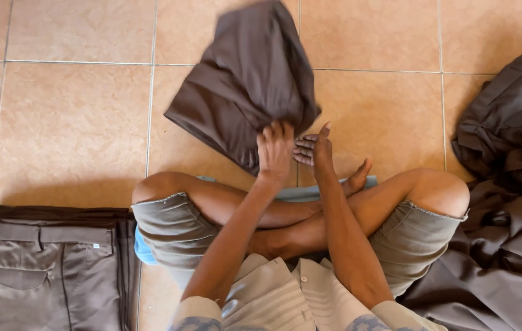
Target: Folding brown trousers into a neat rectangular shape and stacking them on the floor.
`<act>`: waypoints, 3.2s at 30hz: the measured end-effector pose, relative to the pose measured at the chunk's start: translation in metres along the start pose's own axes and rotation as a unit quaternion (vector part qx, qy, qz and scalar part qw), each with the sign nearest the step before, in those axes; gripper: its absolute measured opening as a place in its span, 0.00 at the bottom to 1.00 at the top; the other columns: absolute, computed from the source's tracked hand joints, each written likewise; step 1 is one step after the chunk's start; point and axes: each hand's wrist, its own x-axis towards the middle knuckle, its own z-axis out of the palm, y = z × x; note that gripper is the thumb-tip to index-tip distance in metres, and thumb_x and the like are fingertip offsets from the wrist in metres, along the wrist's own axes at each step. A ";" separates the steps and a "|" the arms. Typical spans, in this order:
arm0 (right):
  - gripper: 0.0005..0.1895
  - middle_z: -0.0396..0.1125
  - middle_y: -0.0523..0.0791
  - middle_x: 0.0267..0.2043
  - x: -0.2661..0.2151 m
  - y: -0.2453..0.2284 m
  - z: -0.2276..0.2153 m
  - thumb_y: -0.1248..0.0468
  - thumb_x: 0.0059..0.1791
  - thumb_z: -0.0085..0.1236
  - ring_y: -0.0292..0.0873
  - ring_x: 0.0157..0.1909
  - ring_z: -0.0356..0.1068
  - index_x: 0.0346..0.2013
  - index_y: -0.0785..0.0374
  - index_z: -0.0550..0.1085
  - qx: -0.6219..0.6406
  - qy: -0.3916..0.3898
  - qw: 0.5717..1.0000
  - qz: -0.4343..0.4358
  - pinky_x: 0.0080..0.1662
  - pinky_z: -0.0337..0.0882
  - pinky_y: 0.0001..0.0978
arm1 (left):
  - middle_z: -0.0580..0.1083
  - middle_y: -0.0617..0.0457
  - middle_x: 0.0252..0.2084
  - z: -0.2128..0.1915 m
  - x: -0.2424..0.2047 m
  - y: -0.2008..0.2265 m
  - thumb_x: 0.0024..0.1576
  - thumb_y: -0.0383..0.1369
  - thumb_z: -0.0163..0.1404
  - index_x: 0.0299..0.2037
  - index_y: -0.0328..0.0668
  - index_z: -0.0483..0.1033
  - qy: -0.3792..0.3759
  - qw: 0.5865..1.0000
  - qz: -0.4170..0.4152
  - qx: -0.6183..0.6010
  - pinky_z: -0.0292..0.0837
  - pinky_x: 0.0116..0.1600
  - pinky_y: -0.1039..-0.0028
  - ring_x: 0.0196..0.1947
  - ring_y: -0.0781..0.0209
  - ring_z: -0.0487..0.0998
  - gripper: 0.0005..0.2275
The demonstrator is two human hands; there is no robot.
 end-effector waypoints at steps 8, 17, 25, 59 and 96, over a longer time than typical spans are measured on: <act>0.37 0.69 0.65 0.45 0.022 0.025 -0.002 0.41 0.46 0.65 0.59 0.29 0.77 0.50 0.72 0.67 -0.266 0.048 0.961 -0.060 0.25 0.81 0.40 | 0.56 0.29 0.73 -0.038 -0.035 -0.029 0.49 0.35 0.61 0.67 0.37 0.67 -0.445 0.813 -0.108 -0.360 0.74 0.55 0.45 0.53 0.25 0.75 0.33; 0.19 0.61 0.44 0.48 0.005 -0.005 0.021 0.74 0.50 0.54 0.51 0.50 0.70 0.54 0.56 0.71 -0.476 0.180 0.756 -0.411 0.45 0.77 0.44 | 0.57 0.29 0.72 0.015 -0.078 -0.060 0.53 0.46 0.61 0.71 0.30 0.57 -0.315 0.915 -0.179 -0.177 0.51 0.73 0.41 0.72 0.30 0.57 0.40; 0.35 0.64 0.56 0.53 0.059 -0.003 0.012 0.70 0.50 0.54 0.65 0.50 0.73 0.70 0.66 0.53 -0.510 0.176 0.809 -0.231 0.50 0.75 0.64 | 0.50 0.28 0.75 0.004 -0.060 -0.051 0.52 0.43 0.62 0.72 0.32 0.55 -0.273 0.918 -0.178 -0.224 0.45 0.72 0.35 0.74 0.27 0.50 0.41; 0.15 0.72 0.56 0.31 0.057 0.015 -0.005 0.59 0.50 0.58 0.56 0.31 0.78 0.42 0.70 0.76 -0.190 0.162 0.964 -0.087 0.29 0.82 0.44 | 0.42 0.30 0.78 0.005 -0.072 -0.036 0.52 0.53 0.56 0.78 0.50 0.45 -0.340 0.912 -0.052 -0.226 0.43 0.72 0.30 0.75 0.24 0.45 0.46; 0.24 0.72 0.59 0.33 0.012 0.031 -0.041 0.50 0.51 0.61 0.55 0.33 0.76 0.44 0.71 0.79 -0.316 0.031 0.947 -0.050 0.31 0.76 0.48 | 0.71 0.49 0.52 0.071 -0.049 -0.165 0.63 0.36 0.48 0.53 0.42 0.74 -0.146 0.845 -0.489 -0.156 0.64 0.60 0.40 0.59 0.44 0.70 0.12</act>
